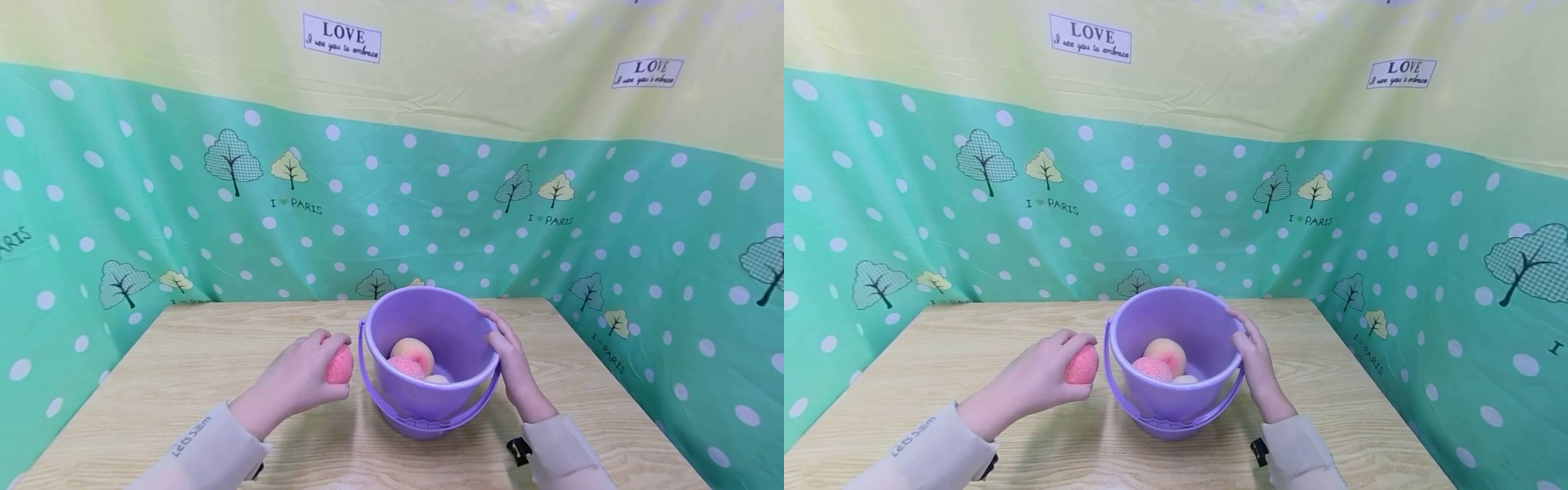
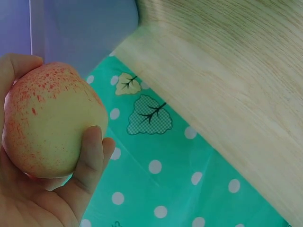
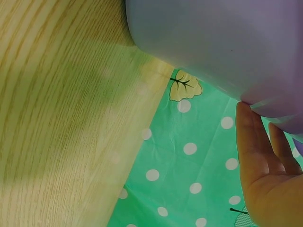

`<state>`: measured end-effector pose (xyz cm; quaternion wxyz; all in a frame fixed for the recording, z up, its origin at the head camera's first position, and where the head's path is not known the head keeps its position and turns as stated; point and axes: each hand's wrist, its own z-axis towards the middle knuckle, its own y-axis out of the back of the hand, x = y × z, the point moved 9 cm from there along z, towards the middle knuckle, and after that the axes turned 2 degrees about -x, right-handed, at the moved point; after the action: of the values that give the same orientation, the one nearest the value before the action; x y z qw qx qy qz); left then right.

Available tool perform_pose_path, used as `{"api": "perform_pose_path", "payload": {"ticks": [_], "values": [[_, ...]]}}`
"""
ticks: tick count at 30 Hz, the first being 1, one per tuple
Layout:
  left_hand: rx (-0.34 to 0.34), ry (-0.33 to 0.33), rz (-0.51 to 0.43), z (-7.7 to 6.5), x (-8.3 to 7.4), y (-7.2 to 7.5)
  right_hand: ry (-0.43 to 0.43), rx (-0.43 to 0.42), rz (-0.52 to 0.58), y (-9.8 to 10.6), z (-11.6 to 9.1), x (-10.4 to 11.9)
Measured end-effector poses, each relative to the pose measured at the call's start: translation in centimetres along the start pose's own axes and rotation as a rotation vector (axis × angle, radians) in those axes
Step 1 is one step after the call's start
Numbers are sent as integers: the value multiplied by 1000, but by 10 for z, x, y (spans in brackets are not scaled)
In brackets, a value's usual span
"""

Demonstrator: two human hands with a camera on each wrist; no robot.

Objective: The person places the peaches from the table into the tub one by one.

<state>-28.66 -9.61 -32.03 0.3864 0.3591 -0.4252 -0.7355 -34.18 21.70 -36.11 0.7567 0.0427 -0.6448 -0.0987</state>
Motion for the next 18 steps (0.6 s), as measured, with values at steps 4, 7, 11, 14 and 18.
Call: {"api": "perform_pose_path", "payload": {"ticks": [4,7,11,14,18], "values": [[-2,-3,-1,0,-1,2,-1,3,1,0,0,0],[-13,-14,0,0,-2,4,-3,6,2,-1,0,0],[-27,-37,6,1,-5,7,-4,7,-1,0,0,0],[-30,-48,16,2,-7,10,-4,9,-1,0,0,0],[-28,-45,21,2,-9,13,0,12,3,-1,0,0]]}}
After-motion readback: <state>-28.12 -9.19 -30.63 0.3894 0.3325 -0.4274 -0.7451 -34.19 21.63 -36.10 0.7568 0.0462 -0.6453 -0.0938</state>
